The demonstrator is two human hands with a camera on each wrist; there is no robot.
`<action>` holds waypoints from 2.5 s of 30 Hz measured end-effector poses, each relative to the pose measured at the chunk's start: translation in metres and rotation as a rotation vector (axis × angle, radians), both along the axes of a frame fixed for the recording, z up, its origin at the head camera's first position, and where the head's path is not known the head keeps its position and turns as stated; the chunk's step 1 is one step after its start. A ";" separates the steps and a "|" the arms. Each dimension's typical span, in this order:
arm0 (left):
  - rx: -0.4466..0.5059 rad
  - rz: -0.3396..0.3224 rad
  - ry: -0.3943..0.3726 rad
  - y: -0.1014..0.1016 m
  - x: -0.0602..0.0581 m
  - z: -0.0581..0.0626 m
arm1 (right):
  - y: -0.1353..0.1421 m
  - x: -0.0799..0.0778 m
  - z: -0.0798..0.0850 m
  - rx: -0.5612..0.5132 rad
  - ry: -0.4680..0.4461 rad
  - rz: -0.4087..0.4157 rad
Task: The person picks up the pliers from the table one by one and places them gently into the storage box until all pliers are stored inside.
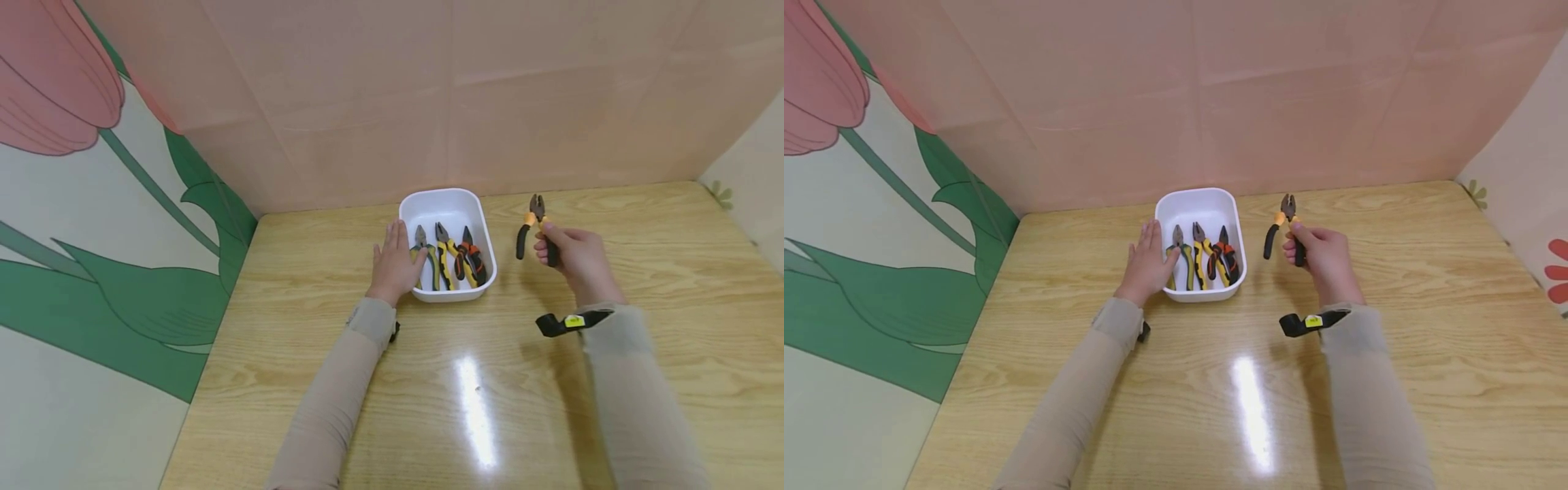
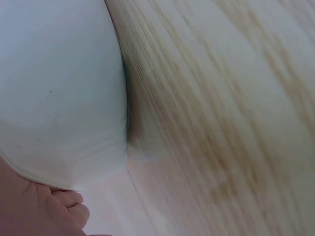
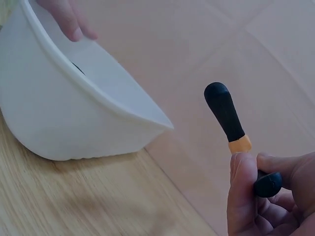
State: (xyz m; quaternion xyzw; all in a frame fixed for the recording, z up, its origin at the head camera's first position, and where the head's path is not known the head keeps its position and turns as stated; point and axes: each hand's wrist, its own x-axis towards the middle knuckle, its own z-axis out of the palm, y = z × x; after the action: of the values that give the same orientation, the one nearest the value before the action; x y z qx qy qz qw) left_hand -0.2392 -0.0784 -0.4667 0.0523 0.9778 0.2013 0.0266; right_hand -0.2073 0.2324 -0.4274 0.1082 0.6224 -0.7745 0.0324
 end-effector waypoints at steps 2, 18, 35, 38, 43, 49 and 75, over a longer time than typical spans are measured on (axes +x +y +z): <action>0.005 0.001 0.005 0.000 0.000 0.000 | -0.003 0.000 0.000 -0.008 0.001 0.004; 0.012 0.004 -0.007 0.001 0.001 0.002 | -0.023 -0.003 0.004 0.042 0.017 0.035; 0.015 0.002 -0.004 0.001 0.001 0.003 | -0.045 -0.009 0.008 0.064 0.019 0.074; 0.015 0.000 -0.007 0.001 0.001 0.002 | -0.049 -0.009 0.007 0.075 0.014 0.087; 0.016 -0.003 -0.001 0.000 0.002 0.002 | -0.056 -0.009 0.006 0.089 0.023 0.093; 0.023 -0.004 0.005 0.000 0.003 0.002 | -0.064 -0.010 0.005 0.121 0.038 0.098; 0.018 0.003 0.008 0.000 0.005 0.005 | -0.097 -0.012 0.001 0.224 0.033 0.155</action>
State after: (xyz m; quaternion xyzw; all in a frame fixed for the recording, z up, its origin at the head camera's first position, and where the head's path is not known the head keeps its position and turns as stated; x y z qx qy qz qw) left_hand -0.2345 -0.0781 -0.4613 0.0518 0.9761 0.2099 0.0221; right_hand -0.2198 0.1357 -0.4268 0.0500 0.7119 -0.6970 0.0699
